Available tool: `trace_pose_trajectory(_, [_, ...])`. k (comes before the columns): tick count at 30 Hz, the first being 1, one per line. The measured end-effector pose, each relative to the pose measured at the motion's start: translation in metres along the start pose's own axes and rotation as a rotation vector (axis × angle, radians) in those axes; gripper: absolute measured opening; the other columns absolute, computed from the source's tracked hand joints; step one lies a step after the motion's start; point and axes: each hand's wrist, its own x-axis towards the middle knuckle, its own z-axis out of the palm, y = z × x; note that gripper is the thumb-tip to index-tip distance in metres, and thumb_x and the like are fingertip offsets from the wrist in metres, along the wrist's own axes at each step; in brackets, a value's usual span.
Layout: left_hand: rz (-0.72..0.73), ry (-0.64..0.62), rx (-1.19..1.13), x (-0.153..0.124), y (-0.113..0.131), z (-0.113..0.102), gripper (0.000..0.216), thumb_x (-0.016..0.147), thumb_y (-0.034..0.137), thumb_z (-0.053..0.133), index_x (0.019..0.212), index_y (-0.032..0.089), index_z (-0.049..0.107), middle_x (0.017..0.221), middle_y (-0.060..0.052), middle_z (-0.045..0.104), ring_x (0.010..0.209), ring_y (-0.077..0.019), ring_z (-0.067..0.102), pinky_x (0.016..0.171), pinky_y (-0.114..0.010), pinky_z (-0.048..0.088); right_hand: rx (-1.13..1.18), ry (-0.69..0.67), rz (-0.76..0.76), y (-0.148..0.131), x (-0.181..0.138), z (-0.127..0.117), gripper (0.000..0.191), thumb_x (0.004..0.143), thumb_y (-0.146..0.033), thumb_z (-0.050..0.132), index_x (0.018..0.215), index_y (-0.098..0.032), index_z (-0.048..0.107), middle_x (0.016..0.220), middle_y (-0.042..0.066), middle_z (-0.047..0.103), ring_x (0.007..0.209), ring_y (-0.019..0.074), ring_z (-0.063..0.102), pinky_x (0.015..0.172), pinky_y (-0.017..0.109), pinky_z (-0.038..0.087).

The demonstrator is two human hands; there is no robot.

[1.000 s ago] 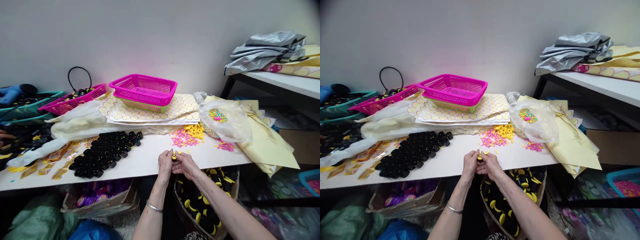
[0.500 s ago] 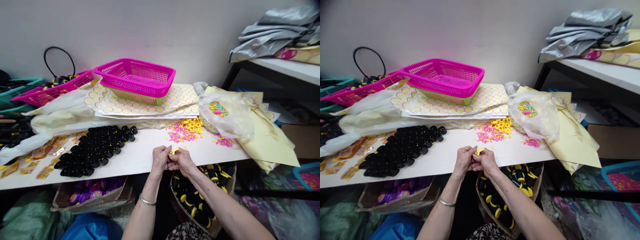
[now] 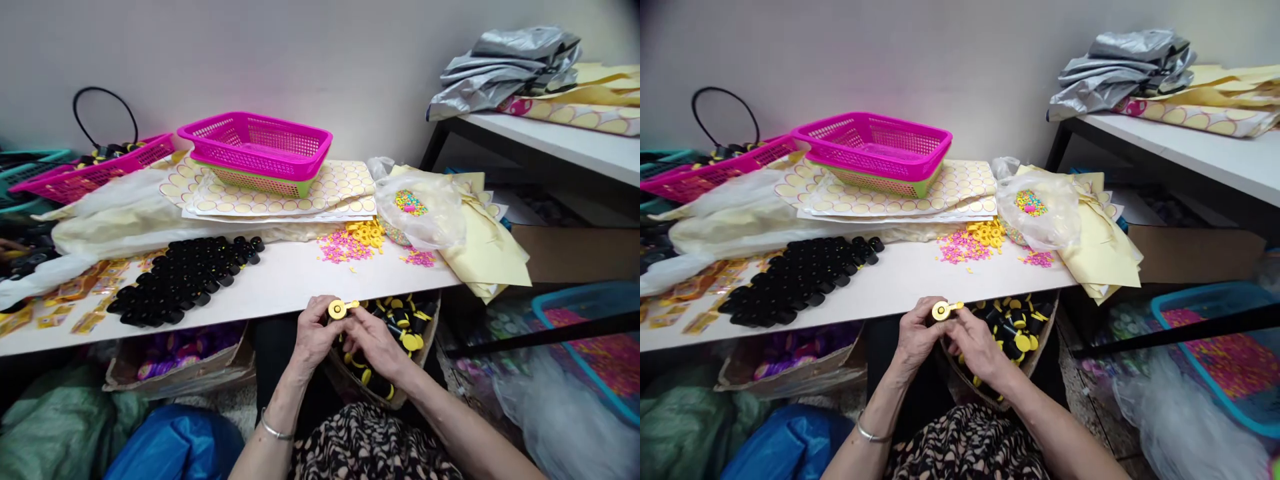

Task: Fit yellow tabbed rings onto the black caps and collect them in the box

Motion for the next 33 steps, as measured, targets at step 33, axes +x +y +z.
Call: trace_pose_trajectory(33, [0.291,-0.462,0.229,-0.073,0.006,0.062,0.012,0.077,0.029,0.059,0.082,0.021,0.066,0.073,-0.003,0.063,0.074,-0.0171,0.053,0.094,-0.043,0.034,0.417,-0.068,0.233,0.024,-0.078,-0.041,0.036,0.059,-0.025,0.074,0.091,-0.014,0.062,0.081,0.003,0.063,0.072,0.0122,0.057,0.062,0.021,0.043])
